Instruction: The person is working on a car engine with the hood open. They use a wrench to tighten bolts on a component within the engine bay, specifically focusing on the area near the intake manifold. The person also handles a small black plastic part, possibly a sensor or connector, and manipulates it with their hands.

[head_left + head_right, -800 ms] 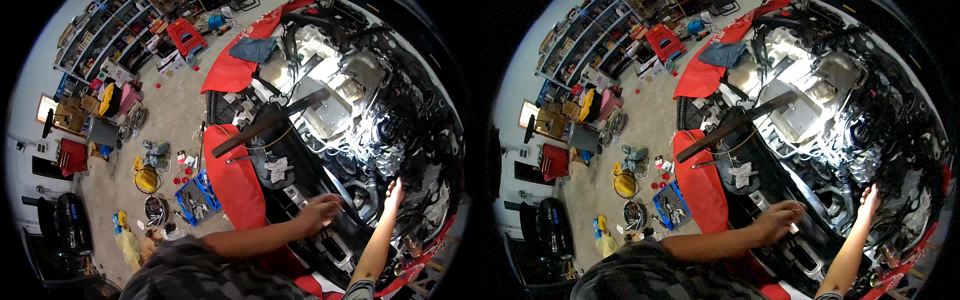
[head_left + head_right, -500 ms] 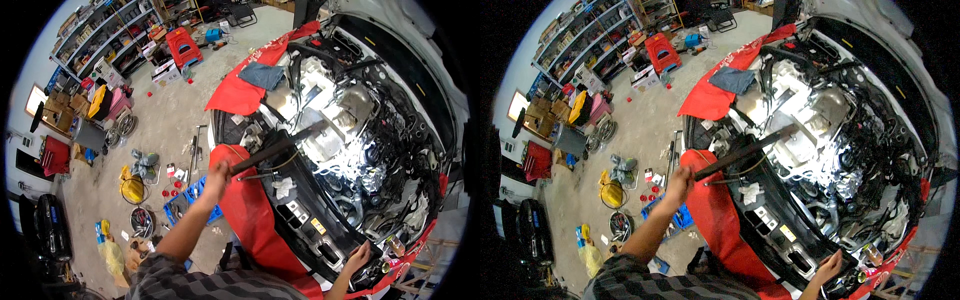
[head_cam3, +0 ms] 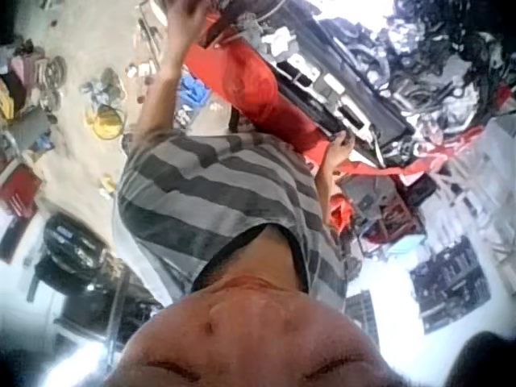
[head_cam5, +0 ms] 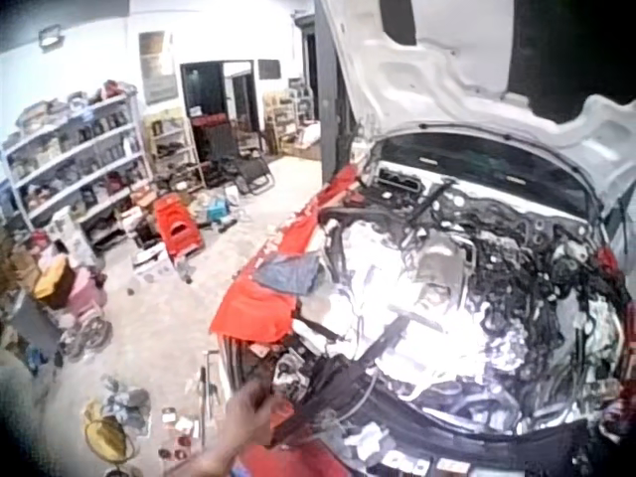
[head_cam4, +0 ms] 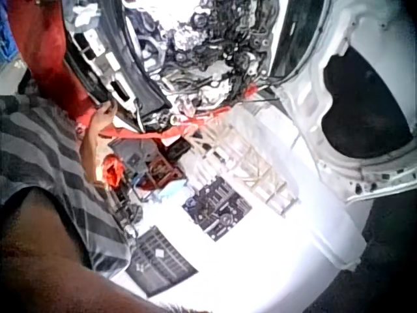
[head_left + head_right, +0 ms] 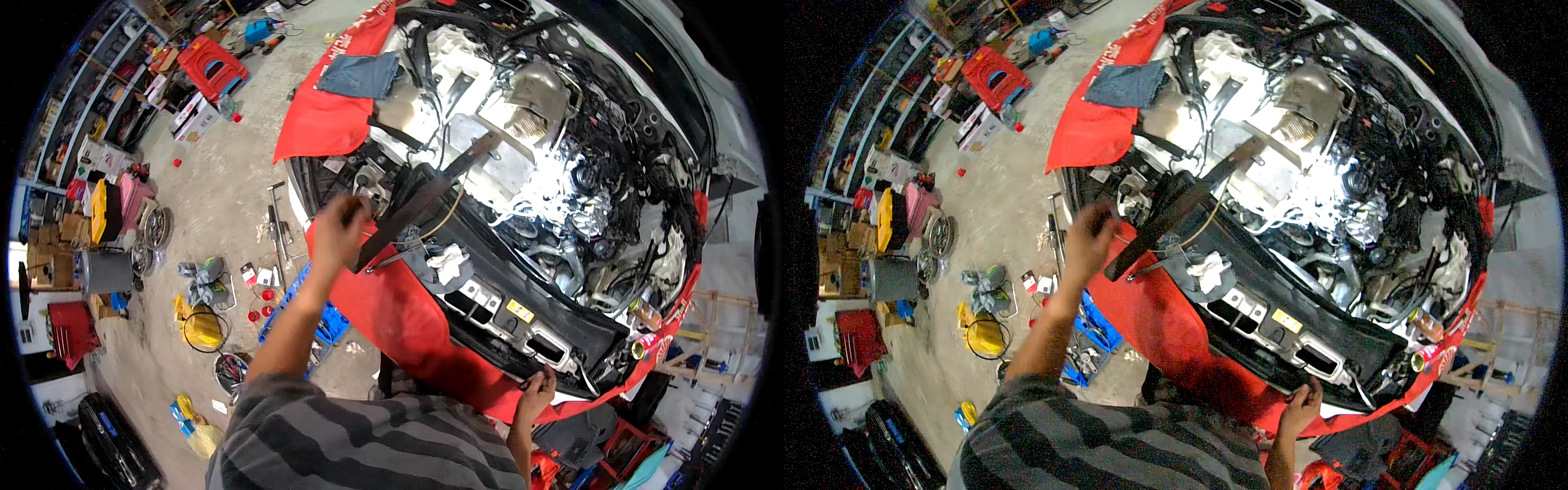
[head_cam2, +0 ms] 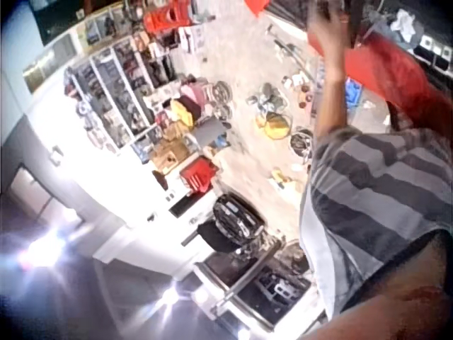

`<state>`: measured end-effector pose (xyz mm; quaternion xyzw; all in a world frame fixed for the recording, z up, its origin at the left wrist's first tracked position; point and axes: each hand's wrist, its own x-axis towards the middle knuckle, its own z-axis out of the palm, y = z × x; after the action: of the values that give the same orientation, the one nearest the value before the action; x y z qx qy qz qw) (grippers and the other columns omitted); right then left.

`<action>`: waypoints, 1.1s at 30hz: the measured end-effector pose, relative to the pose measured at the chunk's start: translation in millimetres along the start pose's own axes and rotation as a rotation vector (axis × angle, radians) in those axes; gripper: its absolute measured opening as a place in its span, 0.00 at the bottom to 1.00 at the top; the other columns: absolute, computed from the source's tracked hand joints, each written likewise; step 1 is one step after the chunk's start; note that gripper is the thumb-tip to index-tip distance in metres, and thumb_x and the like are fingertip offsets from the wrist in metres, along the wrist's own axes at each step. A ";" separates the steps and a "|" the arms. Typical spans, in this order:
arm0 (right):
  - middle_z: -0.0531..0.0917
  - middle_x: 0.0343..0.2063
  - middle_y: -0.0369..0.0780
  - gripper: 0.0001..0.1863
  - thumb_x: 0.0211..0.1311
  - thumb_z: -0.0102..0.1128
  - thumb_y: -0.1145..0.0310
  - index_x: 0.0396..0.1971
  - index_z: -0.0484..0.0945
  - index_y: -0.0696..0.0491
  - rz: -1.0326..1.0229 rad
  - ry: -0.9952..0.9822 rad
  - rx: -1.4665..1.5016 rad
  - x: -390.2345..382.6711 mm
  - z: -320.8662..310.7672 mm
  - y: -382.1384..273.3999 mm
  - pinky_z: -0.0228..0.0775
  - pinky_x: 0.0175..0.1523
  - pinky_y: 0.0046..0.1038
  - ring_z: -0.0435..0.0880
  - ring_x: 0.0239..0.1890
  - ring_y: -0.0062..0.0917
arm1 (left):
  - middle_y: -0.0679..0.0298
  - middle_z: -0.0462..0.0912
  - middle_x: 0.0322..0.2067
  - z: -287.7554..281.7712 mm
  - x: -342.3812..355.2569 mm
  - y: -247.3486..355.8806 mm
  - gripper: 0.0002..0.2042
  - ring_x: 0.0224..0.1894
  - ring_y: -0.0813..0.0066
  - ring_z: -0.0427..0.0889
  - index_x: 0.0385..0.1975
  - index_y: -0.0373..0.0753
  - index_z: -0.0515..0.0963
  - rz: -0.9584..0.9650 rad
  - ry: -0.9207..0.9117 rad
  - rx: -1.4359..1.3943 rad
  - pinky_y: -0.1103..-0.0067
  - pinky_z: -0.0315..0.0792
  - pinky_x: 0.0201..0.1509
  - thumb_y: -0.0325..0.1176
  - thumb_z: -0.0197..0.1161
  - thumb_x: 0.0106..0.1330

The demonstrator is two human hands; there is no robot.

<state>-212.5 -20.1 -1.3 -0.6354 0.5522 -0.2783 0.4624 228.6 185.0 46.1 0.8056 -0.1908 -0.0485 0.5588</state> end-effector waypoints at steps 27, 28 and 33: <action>0.81 0.30 0.49 0.14 0.53 0.57 0.62 0.39 0.77 0.50 -0.333 -0.427 -0.544 69.0 194.3 -72.8 0.70 0.39 0.40 0.80 0.34 0.43 | 0.55 0.76 0.41 116.5 -95.8 -47.2 0.10 0.46 0.54 0.73 0.34 0.41 0.79 0.063 -0.377 0.629 0.66 0.69 0.50 0.27 0.57 0.52; 0.81 0.27 0.49 0.15 0.52 0.58 0.63 0.39 0.77 0.55 -0.307 -0.381 -0.447 69.0 185.8 -68.8 0.70 0.37 0.36 0.80 0.32 0.43 | 0.55 0.76 0.41 116.3 -96.9 -48.8 0.10 0.46 0.54 0.73 0.34 0.41 0.79 0.063 -0.383 0.621 0.66 0.69 0.50 0.27 0.57 0.52; 0.81 0.23 0.47 0.16 0.52 0.61 0.67 0.37 0.75 0.63 -0.168 -0.288 -0.189 66.8 156.2 -23.3 0.69 0.33 0.30 0.79 0.24 0.35 | 0.55 0.74 0.40 117.9 -91.9 -43.7 0.11 0.46 0.54 0.71 0.35 0.40 0.78 0.232 -0.323 0.523 0.67 0.67 0.52 0.24 0.54 0.53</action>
<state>-51.4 -41.3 -56.1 -0.7530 0.4490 -0.1691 0.4503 120.6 127.4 -50.1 0.8766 -0.3735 -0.0612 0.2971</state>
